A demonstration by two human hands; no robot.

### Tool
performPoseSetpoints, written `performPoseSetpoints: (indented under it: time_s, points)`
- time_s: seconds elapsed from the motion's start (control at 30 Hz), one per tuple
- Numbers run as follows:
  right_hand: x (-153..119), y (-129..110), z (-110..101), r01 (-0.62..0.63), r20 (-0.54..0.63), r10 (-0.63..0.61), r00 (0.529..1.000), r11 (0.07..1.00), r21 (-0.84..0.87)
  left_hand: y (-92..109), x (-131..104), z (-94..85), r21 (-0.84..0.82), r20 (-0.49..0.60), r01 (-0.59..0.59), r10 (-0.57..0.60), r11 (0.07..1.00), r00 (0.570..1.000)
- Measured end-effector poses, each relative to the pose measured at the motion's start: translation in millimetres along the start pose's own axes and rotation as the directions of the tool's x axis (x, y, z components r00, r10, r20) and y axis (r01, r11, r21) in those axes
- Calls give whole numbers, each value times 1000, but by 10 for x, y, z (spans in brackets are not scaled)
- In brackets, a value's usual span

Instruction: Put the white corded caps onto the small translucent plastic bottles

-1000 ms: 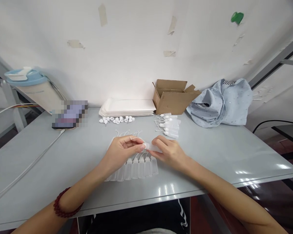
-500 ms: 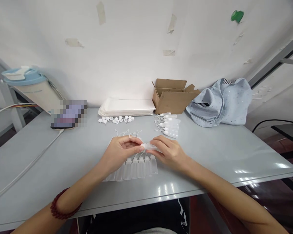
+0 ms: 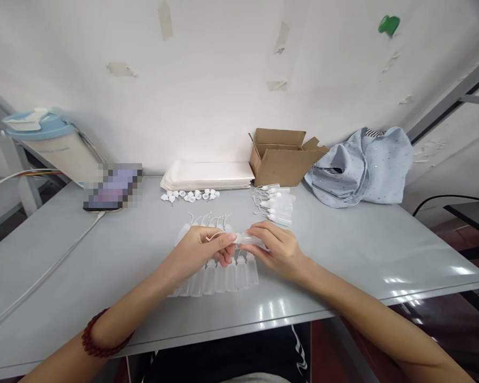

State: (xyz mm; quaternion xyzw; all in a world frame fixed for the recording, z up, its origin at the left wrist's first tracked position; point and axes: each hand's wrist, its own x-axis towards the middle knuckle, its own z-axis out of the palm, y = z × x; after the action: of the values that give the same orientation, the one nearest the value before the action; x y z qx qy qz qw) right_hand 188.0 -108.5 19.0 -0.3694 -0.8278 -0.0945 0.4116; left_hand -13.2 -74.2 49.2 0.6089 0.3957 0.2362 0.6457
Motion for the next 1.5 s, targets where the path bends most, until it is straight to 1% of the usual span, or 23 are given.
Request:
performPoseSetpoints:
  time_s: [0.07,0.1,0.17,0.23,0.27,0.3,0.33,0.43,0.5,0.6,0.67,0.73,0.8,0.83,0.9,0.97,1.03,1.1,1.17,1.27,1.37,1.43,1.5]
  points:
    - [0,5,-3,24,-3,-24,1000,999,-31,25,-20,8,79,57,-16,11,997,998]
    - [3,5,-8,26,-3,-26,1000,999,-34,32,-31,15,139,50,-56,50,989,998]
    - [13,4,-24,5,5,-5,1000,1000,-9,28,-47,31,301,-6,-187,198,935,980]
    - [25,-1,-39,-33,22,32,999,999,39,10,-55,44,446,-61,-292,354,846,933]
    - [31,-3,-44,-50,28,49,998,997,65,4,-56,47,481,-74,-316,397,818,915]
    - [36,-7,-48,-64,31,61,998,994,87,3,-58,47,485,-79,-320,405,814,911]
    - [40,-10,-49,-70,28,67,997,992,103,8,-59,45,458,-80,-305,381,835,921]
    - [44,-22,-44,-69,3,69,998,991,117,45,-63,30,329,-39,-211,236,921,971]
    - [41,-27,-39,-52,-6,53,999,994,97,63,-66,24,284,10,-172,176,943,984]
    - [35,-32,-42,-41,4,41,999,996,79,49,-69,34,301,33,-191,190,935,981]
    - [39,-40,-57,-57,36,54,998,995,86,15,-69,49,390,14,-273,291,879,957]
    - [55,-57,-83,-88,80,79,994,990,114,-29,-65,65,515,14,-379,434,769,901]
    - [83,-79,-113,-164,132,142,981,971,173,-70,-59,80,602,38,-455,546,656,837]
    - [100,-90,-128,-222,166,189,968,951,215,-85,-57,87,623,48,-476,577,621,815]
    - [134,-107,-149,-344,241,280,929,892,292,-97,-57,99,634,56,-487,593,600,803]
    - [153,-116,-159,-427,297,336,894,838,340,-81,-65,106,621,32,-459,565,635,824]
    - [149,-118,-153,-438,299,345,890,828,350,-47,-77,105,571,2,-397,482,719,876]
    - [122,-115,-132,-389,259,313,914,858,336,-8,-85,96,472,6,-322,363,821,932]
    - [86,-107,-102,-295,192,245,950,904,309,22,-83,80,367,42,-259,262,893,964]
    - [47,-90,-53,-133,66,120,991,953,272,38,-72,55,277,94,-197,177,940,980]
    - [33,-75,-29,-47,-7,50,999,967,251,38,-77,46,260,141,-173,139,950,980]
    - [29,-70,-33,-43,12,42,999,967,251,39,-94,54,304,138,-192,156,933,978]
    - [31,-70,-52,-66,73,48,996,963,262,31,-109,69,406,119,-262,234,875,965]
